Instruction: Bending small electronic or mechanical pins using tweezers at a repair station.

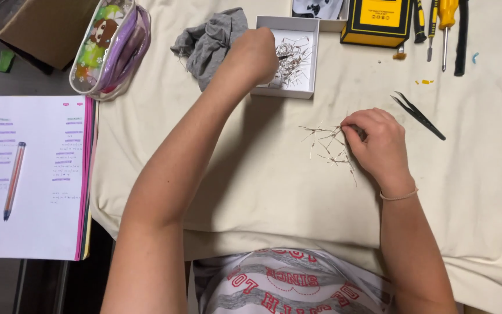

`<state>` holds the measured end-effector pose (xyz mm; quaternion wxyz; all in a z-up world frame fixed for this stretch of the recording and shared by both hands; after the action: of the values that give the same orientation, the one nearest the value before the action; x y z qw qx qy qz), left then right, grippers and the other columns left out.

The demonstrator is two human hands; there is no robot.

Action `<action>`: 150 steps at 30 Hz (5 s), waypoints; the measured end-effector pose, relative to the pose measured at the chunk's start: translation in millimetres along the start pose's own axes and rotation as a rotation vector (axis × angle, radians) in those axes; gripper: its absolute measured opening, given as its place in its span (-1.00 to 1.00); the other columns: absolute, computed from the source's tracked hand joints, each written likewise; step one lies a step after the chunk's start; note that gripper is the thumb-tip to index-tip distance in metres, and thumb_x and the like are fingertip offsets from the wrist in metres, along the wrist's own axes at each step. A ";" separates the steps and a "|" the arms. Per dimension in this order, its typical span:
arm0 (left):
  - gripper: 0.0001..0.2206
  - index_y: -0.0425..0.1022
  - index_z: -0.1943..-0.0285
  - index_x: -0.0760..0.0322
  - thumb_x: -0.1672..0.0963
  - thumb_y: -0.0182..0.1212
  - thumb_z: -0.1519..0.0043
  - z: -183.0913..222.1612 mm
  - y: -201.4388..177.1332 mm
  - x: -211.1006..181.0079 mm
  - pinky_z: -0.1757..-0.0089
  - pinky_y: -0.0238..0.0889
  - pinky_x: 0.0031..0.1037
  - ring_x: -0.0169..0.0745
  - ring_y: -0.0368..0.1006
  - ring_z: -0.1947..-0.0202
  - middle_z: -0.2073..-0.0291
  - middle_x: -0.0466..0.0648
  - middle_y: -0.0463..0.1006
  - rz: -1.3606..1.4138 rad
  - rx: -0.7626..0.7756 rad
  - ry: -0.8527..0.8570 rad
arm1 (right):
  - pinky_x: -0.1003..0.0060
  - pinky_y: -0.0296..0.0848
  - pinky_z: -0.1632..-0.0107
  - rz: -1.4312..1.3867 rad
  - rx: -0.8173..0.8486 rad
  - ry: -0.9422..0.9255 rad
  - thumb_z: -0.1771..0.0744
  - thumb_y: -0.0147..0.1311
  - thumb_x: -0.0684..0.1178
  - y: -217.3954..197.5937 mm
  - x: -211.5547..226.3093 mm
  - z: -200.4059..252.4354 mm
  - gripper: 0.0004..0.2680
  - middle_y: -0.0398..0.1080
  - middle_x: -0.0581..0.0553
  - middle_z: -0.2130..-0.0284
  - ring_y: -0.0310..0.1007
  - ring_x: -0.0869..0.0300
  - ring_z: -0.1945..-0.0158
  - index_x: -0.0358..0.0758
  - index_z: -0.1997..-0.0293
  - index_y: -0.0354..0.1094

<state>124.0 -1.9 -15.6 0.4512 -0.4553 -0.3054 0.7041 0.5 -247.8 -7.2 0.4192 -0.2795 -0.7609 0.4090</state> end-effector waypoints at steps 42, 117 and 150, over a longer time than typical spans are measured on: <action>-0.77 0.49 0.16 0.27 0.11 -0.09 -0.43 124.4 101.9 -47.5 0.46 0.12 -0.58 -0.39 0.19 0.60 0.65 -0.08 0.45 1.234 -0.207 0.596 | 0.10 0.35 -0.30 -0.825 -0.344 0.182 -0.36 0.09 -0.38 -10.9 -25.1 5.6 -0.93 0.41 -0.29 0.20 0.46 0.03 -0.04 -0.44 0.16 0.29; -0.82 0.62 0.09 0.38 0.21 0.07 -0.42 149.3 138.0 -72.3 0.40 0.26 -0.63 -0.48 0.20 0.60 0.73 -0.16 0.38 1.353 -0.170 0.743 | -0.10 0.61 0.00 -2.258 0.236 0.094 -0.32 0.15 -0.20 62.4 -7.7 14.9 -0.74 0.56 -0.43 0.11 0.39 -0.29 -0.26 -0.44 -0.12 0.38; -0.79 0.58 0.22 0.35 0.20 0.04 -0.43 155.4 127.4 -77.2 0.42 0.17 -0.71 -0.53 0.11 0.59 0.72 -0.20 0.33 1.399 -0.135 0.743 | -0.14 0.48 -0.14 -2.147 0.219 0.080 -0.27 0.34 -0.11 58.9 13.5 1.8 -0.77 0.50 -0.41 0.18 0.47 -0.33 -0.15 -0.31 0.03 0.50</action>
<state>-50.3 -127.2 -32.6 -0.0519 -0.7729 0.1798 0.6063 -2.8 -208.2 -52.7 0.6061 0.5592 -0.5536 -0.1159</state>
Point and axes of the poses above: each hand's wrist, its own z-axis away from the middle knuckle, its own y-axis out of the palm, x = y × z, the point moved 10 cm from there along -z, towards the middle knuckle
